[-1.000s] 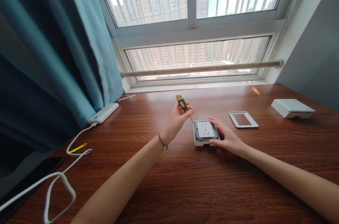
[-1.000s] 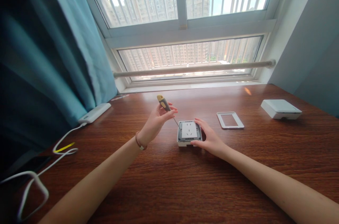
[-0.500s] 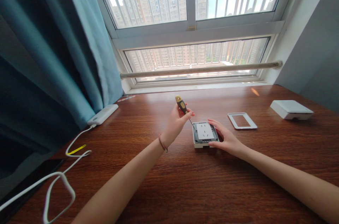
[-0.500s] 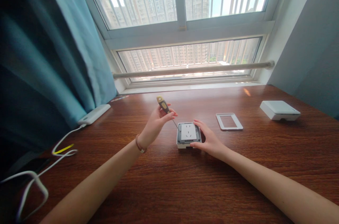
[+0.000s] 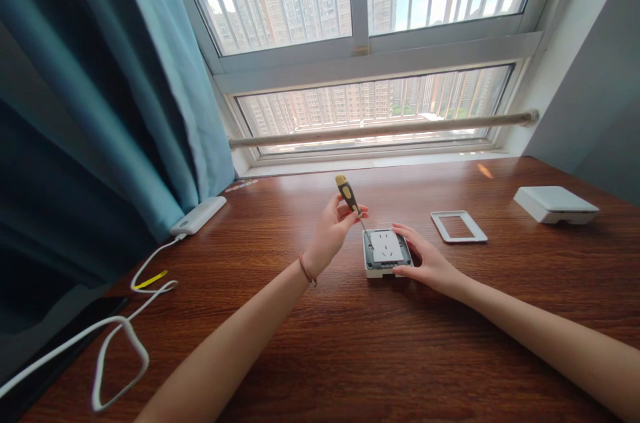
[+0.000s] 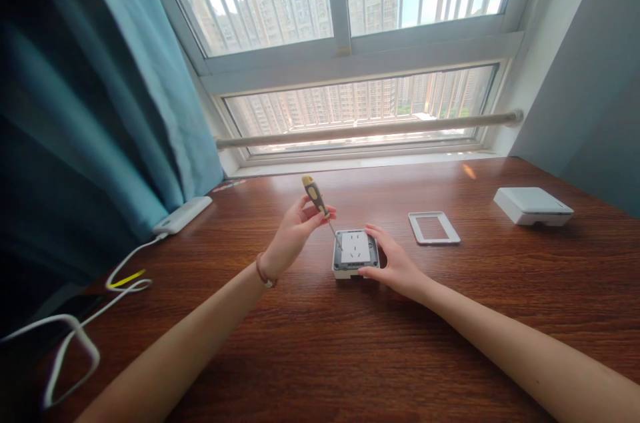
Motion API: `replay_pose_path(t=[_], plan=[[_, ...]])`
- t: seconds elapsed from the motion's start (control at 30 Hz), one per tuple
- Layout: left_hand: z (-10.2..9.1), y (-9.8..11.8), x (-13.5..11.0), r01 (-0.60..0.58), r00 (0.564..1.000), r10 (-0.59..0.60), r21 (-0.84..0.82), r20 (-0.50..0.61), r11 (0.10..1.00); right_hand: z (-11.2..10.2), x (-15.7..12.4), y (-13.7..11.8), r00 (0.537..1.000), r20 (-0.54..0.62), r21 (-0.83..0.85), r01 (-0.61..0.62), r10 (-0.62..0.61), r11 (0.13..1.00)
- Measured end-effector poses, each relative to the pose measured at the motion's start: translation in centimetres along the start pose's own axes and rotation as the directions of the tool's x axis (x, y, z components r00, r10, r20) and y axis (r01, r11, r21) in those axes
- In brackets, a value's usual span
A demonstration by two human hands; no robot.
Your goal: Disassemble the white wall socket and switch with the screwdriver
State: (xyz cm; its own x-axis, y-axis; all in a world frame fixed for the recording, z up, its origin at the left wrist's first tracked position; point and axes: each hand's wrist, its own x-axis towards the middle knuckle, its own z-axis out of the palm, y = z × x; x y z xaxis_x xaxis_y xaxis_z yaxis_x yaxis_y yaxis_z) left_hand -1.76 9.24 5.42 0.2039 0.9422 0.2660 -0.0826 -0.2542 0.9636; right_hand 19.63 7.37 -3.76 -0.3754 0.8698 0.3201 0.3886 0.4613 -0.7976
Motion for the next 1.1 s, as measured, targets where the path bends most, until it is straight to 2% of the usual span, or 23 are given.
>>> replay_pose_path(t=[0.23, 0.33, 0.43, 0.57, 0.67, 0.8, 0.93, 1.03, 1.1], plan=[[0.2, 0.4, -0.1, 0.009, 1.0, -0.009, -0.058, -0.007, 0.998, 0.0, 0.1, 0.0, 1.0, -0.001, 0.008, -0.002, 0.002, 1.0], [-0.1, 0.9, 0.0, 0.007, 0.997, -0.017, -0.138, -0.076, 0.99, 0.0, 0.1, 0.0, 1.0, -0.005, 0.014, -0.001, 0.001, 1.0], [-0.7, 1.3, 0.2, 0.052, 0.988, -0.082, -0.214, -0.133, 0.975, 0.1, 0.0, 0.2, 1.0, -0.011, 0.024, 0.002, -0.002, 1.0], [-1.2, 1.0, 0.4, 0.217, 0.969, -0.239, -0.252, -0.06, 0.943, 0.2, -0.1, 0.6, 1.0, -0.019, 0.042, 0.001, 0.0, 0.999], [-1.1, 0.8, 0.2, 0.235, 0.968, -0.25, -0.249, -0.03, 0.94, 0.2, -0.2, 0.7, 1.0, -0.024, 0.059, -0.003, 0.005, 0.998], [-0.5, 1.0, -0.6, 0.166, 0.986, -0.163, -0.179, 0.03, 0.97, 0.3, -0.3, 1.0, 0.999, -0.025, 0.121, -0.02, 0.023, 0.992], [0.2, 1.4, -1.6, 0.069, 0.985, -0.07, 0.009, 0.16, 0.998, 0.0, -0.4, 0.7, 0.998, -0.049, 0.145, -0.017, 0.025, 0.989], [0.8, 1.5, -2.4, -0.098, 0.953, 0.023, 0.237, 0.304, 0.967, -0.6, -0.6, -0.7, 0.988, -0.136, 0.1, 0.081, -0.067, 0.992], [1.2, 1.5, -3.0, -0.245, 0.914, 0.071, 0.405, 0.399, 0.881, -1.0, -0.9, -2.1, 0.975, -0.171, 0.057, 0.156, -0.145, 0.986]])
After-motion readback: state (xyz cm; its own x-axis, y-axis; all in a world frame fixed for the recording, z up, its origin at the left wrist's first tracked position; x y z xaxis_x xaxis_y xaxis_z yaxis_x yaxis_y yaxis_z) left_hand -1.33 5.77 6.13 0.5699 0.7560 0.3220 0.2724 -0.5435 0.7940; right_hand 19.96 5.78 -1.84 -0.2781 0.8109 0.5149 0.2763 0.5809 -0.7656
